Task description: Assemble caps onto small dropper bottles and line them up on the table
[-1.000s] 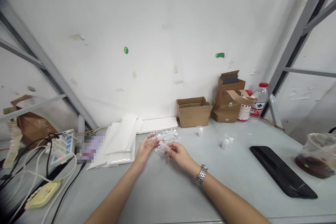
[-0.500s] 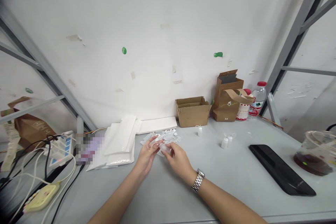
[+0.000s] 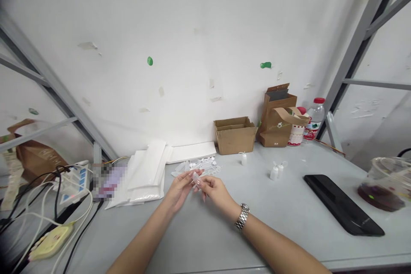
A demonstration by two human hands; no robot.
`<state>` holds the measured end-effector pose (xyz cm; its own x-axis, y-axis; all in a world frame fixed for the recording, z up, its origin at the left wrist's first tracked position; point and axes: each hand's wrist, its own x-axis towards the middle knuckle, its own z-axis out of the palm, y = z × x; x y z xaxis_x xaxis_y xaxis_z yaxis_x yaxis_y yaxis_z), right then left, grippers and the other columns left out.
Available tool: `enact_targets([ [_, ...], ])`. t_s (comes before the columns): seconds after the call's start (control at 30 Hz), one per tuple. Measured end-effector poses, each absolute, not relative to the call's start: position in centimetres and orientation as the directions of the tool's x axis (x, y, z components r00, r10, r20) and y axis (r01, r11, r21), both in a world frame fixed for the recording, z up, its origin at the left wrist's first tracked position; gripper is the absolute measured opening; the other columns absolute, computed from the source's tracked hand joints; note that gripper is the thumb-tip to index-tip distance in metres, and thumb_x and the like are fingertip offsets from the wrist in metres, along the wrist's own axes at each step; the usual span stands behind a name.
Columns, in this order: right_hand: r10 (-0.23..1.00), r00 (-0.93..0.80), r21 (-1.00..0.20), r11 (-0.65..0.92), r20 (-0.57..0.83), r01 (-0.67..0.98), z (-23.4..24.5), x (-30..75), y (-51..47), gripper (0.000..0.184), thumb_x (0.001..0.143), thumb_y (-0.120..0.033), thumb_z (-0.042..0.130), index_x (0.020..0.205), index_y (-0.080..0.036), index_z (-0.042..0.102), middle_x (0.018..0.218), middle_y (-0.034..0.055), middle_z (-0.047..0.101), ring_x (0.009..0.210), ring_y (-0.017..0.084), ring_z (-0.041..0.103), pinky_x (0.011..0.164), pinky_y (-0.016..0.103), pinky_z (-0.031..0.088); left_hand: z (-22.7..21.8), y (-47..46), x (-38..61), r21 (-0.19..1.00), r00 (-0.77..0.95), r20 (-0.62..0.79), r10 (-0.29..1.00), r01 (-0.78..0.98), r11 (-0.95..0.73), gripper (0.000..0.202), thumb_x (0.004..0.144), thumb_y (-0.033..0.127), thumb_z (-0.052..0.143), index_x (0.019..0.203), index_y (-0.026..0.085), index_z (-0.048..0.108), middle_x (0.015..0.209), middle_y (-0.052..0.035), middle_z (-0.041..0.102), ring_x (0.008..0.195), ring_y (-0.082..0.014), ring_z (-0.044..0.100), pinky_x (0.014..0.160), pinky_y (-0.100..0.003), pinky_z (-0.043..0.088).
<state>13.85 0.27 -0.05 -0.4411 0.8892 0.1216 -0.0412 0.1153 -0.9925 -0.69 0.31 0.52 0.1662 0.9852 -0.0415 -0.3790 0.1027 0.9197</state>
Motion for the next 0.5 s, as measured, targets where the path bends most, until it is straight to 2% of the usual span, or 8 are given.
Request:
enact_targets([
  [0.1,0.833,-0.546,-0.989,0.017,0.094,-0.144,-0.3,14.0,0.7,0.04,0.075,-0.054,0.05,0.072,-0.016,0.059,0.066,0.0013,0.061,0.044,0.008,0.044,0.05,0.024,0.036,0.8,0.2,-0.8,0.913,0.257,-0.073,0.964,-0.371,0.168,0.035,0.068,0.041,0.064,0.087,0.012,0.068,0.101,-0.0137,0.065,0.081,-0.0216,0.061,0.073,-0.034,0.045],
  [0.2,0.844,-0.531,-0.992,0.009,0.074,-0.125,-0.6,14.0,0.8,0.038,0.073,-0.054,0.053,0.076,-0.016,0.057,0.071,0.0027,0.062,0.048,0.01,0.047,0.05,0.024,0.037,0.7,0.2,-0.7,0.906,0.245,-0.074,0.967,-0.388,0.167,0.033,0.067,0.038,0.065,0.087,0.012,0.068,0.099,-0.0131,0.066,0.088,-0.0233,0.06,0.078,-0.035,0.044],
  [0.27,0.892,-0.439,-0.993,0.114,0.105,-0.006,-0.9,13.9,0.6,0.036,0.073,-0.052,0.054,0.079,-0.017,0.057,0.072,0.0032,0.062,0.055,0.013,0.051,0.052,0.025,0.039,0.4,0.2,-0.6,0.905,0.189,-0.074,0.979,-0.399,0.145,0.029,0.065,0.035,0.068,0.084,0.013,0.069,0.097,-0.0122,0.067,0.098,-0.025,0.057,0.085,-0.034,0.041],
  [0.33,0.92,-0.322,-0.935,0.296,0.223,0.197,-1.2,13.9,0.3,0.03,0.077,-0.047,0.052,0.082,-0.018,0.057,0.075,0.004,0.062,0.063,0.016,0.052,0.059,0.028,0.04,0.2,0.1,-0.4,0.903,0.15,-0.084,0.985,-0.407,0.139,0.028,0.064,0.033,0.069,0.083,0.013,0.069,0.099,-0.0119,0.067,0.105,-0.0256,0.054,0.09,-0.035,0.038],
  [0.43,0.849,-0.252,-0.696,0.527,0.465,0.488,-1.7,13.8,-0.3,0.022,0.083,-0.037,0.047,0.087,-0.018,0.057,0.078,0.0063,0.061,0.071,0.019,0.052,0.07,0.033,0.038,0.2,-0.1,-0.2,0.89,0.143,-0.09,0.986,-0.432,0.144,0.03,0.064,0.032,0.069,0.088,0.014,0.068,0.106,-0.0122,0.064,0.11,-0.0259,0.051,0.095,-0.037,0.034],
  [0.5,0.79,-0.266,-0.576,0.592,0.552,0.563,-1.8,13.8,-0.5,0.021,0.085,-0.032,0.044,0.09,-0.017,0.057,0.077,0.0078,0.061,0.073,0.02,0.053,0.073,0.035,0.037,0.4,-0.2,-0.2,0.883,0.158,-0.071,0.985,-0.449,0.136,0.031,0.064,0.032,0.069,0.09,0.014,0.067,0.111,-0.0123,0.062,0.113,-0.026,0.049,0.097,-0.038,0.032],
])
